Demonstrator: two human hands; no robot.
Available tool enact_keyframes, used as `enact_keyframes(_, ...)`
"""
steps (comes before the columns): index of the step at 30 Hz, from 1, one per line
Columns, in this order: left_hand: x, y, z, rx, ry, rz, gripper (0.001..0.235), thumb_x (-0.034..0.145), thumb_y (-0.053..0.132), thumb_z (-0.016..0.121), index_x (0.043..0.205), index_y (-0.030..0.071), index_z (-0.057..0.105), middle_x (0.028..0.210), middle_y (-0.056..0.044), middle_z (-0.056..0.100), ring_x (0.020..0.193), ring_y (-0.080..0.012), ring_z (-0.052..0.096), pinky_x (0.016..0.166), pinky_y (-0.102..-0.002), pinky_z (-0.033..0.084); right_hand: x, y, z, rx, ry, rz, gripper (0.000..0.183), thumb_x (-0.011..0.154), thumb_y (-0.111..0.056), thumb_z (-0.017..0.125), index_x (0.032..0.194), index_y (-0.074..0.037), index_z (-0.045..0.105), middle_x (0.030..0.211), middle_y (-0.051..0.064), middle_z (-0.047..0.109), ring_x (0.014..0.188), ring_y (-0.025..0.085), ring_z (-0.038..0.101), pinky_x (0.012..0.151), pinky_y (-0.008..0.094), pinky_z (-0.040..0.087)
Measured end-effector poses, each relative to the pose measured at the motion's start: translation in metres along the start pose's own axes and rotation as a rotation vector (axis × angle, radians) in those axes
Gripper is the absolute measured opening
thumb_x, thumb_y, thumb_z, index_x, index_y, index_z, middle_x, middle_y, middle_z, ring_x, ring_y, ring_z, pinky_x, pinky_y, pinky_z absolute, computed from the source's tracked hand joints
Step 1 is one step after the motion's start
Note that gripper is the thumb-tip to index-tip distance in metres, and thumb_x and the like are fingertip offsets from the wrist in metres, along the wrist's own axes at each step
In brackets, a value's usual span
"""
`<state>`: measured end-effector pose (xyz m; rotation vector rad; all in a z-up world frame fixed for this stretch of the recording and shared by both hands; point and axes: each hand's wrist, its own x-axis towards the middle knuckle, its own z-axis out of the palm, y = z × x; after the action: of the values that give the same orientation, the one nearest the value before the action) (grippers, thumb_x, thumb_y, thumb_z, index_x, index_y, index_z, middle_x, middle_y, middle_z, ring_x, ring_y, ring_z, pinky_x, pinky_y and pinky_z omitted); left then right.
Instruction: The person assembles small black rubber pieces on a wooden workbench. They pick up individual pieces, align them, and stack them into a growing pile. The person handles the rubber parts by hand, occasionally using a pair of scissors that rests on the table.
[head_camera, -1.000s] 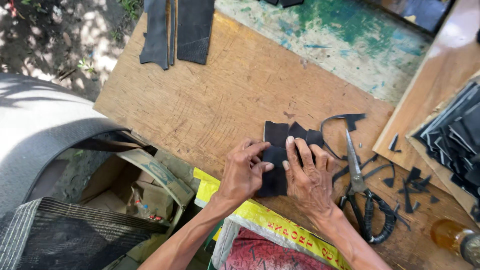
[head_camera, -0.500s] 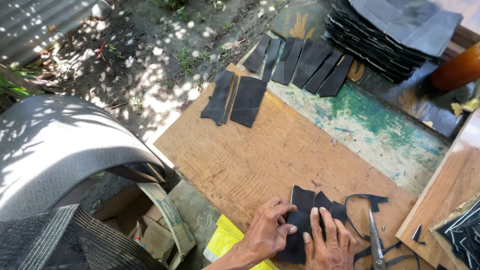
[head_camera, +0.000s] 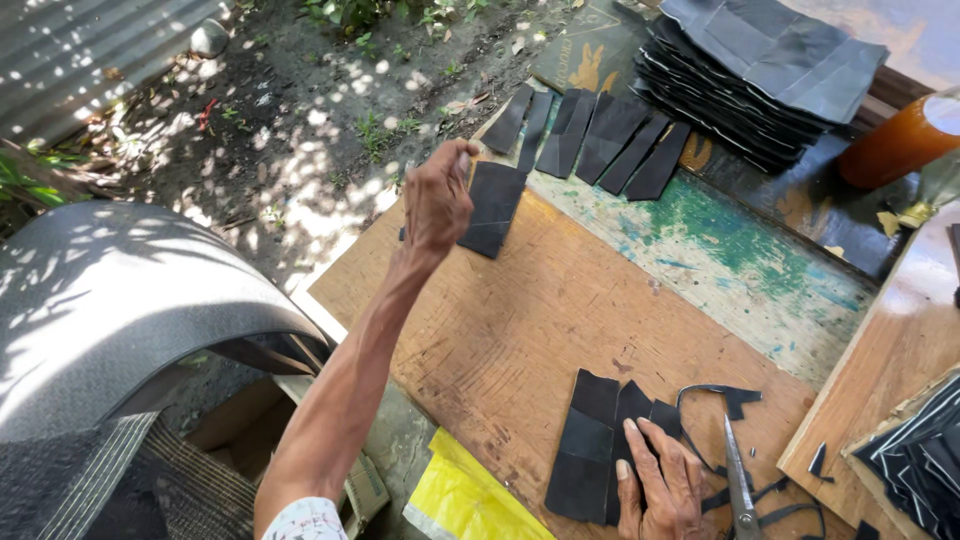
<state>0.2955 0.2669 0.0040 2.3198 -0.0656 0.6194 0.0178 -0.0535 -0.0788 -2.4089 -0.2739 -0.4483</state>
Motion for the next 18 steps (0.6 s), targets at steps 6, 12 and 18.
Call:
enact_keyframes(6, 0.021, 0.004, 0.031, -0.121, -0.201, 0.068, 0.036, 0.097, 0.008, 0.064, 0.133, 0.004, 0.061, 0.099, -0.014, 0.072, 0.068, -0.0194, 0.059, 0.056, -0.034, 0.045, -0.001, 0.002, 0.001, 0.023, -0.052, 0.073, 0.043, 0.082, -0.012, 0.070, 0.125, -0.007, 0.069, 0.130, 0.011, 0.064, 0.119, 0.029, 0.057, 0.105, 0.042, 0.044)
enact_keyframes(12, 0.045, 0.001, 0.028, 0.628, -0.518, 0.146, 0.097, 0.059, 0.007, 0.091, 0.147, 0.019, 0.052, 0.139, -0.017, 0.043, 0.130, -0.0332, 0.040, 0.101, -0.051, 0.037, 0.000, 0.004, 0.001, 0.028, -0.071, 0.091, 0.040, 0.083, -0.014, 0.070, 0.122, -0.007, 0.071, 0.130, 0.011, 0.064, 0.120, 0.029, 0.056, 0.105, 0.043, 0.043)
enact_keyframes(18, 0.056, -0.007, 0.026, 0.552, -0.764, -0.087, 0.095, 0.049, 0.024, 0.101, 0.133, 0.025, 0.058, 0.129, -0.011, 0.041, 0.126, -0.0321, 0.037, 0.100, -0.050, 0.033, -0.001, 0.004, -0.002, 0.041, -0.055, 0.084, 0.040, 0.082, -0.014, 0.071, 0.121, -0.009, 0.071, 0.129, 0.010, 0.064, 0.118, 0.029, 0.057, 0.104, 0.043, 0.043)
